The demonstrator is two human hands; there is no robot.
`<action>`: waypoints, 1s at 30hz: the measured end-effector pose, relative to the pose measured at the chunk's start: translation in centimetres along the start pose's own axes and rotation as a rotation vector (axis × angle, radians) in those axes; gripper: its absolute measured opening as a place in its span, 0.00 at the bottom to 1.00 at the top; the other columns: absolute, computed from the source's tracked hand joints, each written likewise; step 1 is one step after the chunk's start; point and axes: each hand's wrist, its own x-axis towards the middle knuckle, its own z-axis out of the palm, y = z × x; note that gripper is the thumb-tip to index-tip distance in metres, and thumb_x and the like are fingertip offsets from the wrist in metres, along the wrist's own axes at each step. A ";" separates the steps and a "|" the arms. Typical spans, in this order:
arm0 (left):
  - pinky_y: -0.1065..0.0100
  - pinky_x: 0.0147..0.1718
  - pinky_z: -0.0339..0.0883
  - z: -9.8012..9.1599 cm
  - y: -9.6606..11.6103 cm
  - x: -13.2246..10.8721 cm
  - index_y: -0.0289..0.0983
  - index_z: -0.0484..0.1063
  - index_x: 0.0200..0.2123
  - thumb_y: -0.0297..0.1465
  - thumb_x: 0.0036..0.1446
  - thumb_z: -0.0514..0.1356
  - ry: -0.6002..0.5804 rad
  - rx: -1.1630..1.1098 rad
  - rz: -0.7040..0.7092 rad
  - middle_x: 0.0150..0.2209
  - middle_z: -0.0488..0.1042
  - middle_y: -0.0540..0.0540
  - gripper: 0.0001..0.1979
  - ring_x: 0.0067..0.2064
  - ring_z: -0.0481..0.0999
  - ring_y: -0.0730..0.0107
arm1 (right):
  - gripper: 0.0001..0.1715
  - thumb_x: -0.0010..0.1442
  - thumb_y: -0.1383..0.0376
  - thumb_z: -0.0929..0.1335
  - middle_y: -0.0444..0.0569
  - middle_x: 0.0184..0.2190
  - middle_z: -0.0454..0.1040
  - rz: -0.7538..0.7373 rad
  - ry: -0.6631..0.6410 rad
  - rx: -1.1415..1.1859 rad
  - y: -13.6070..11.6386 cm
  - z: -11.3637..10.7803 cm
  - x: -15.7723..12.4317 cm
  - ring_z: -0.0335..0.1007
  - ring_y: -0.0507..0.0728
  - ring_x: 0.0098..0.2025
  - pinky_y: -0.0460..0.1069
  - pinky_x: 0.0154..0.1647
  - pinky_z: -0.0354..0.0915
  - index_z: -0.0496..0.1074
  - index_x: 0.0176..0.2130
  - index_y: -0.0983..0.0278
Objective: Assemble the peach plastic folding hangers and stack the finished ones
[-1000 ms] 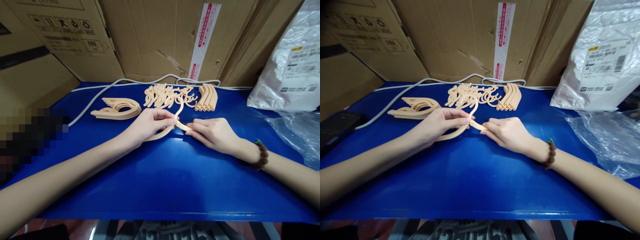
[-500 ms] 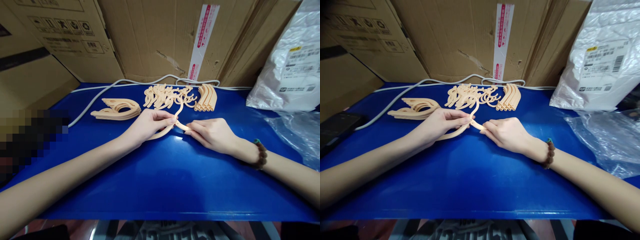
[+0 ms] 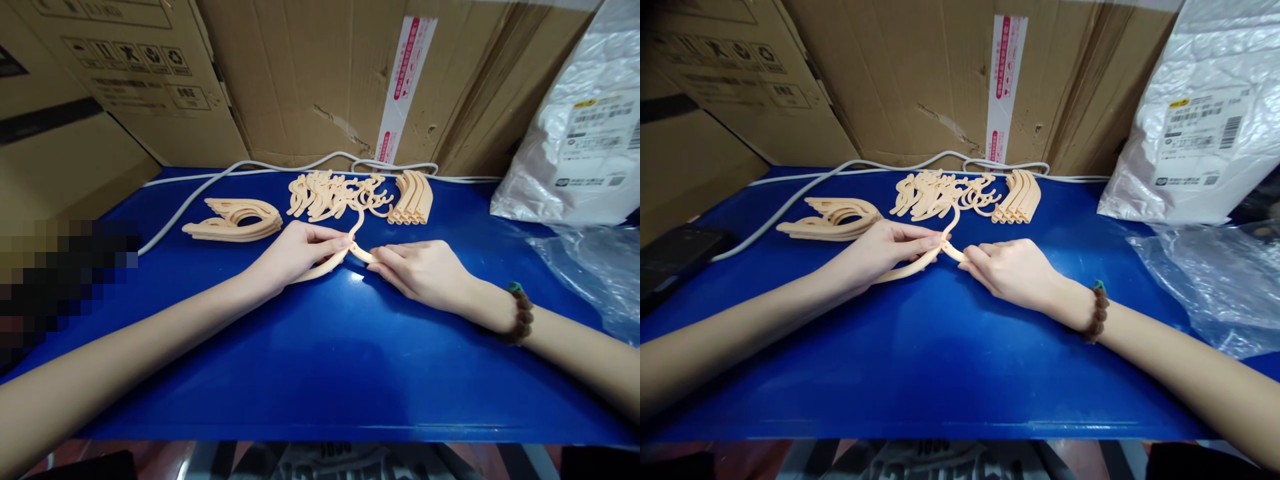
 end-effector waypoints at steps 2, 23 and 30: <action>0.72 0.29 0.58 0.0 0.1 0.0 0.39 0.82 0.40 0.39 0.52 0.65 0.006 0.016 0.018 0.31 0.80 0.48 0.14 0.28 0.69 0.75 | 0.26 0.72 0.56 0.53 0.45 0.26 0.74 0.004 -0.007 0.006 0.0 0.0 0.0 0.70 0.51 0.26 0.49 0.25 0.49 0.70 0.36 0.65; 0.71 0.30 0.59 0.2 0.0 0.0 0.38 0.82 0.39 0.41 0.51 0.64 0.022 0.101 0.075 0.34 0.80 0.46 0.16 0.33 0.72 0.69 | 0.31 0.72 0.53 0.49 0.46 0.24 0.75 0.069 -0.039 0.076 0.3 0.1 0.2 0.66 0.51 0.22 0.48 0.23 0.44 0.71 0.37 0.66; 0.73 0.24 0.58 0.4 0.7 -0.5 0.33 0.77 0.39 0.39 0.58 0.59 -0.049 0.201 0.128 0.24 0.73 0.50 0.15 0.24 0.68 0.75 | 0.29 0.72 0.55 0.50 0.46 0.25 0.74 0.057 -0.055 0.124 0.3 -0.1 0.2 0.65 0.50 0.23 0.48 0.23 0.43 0.70 0.35 0.66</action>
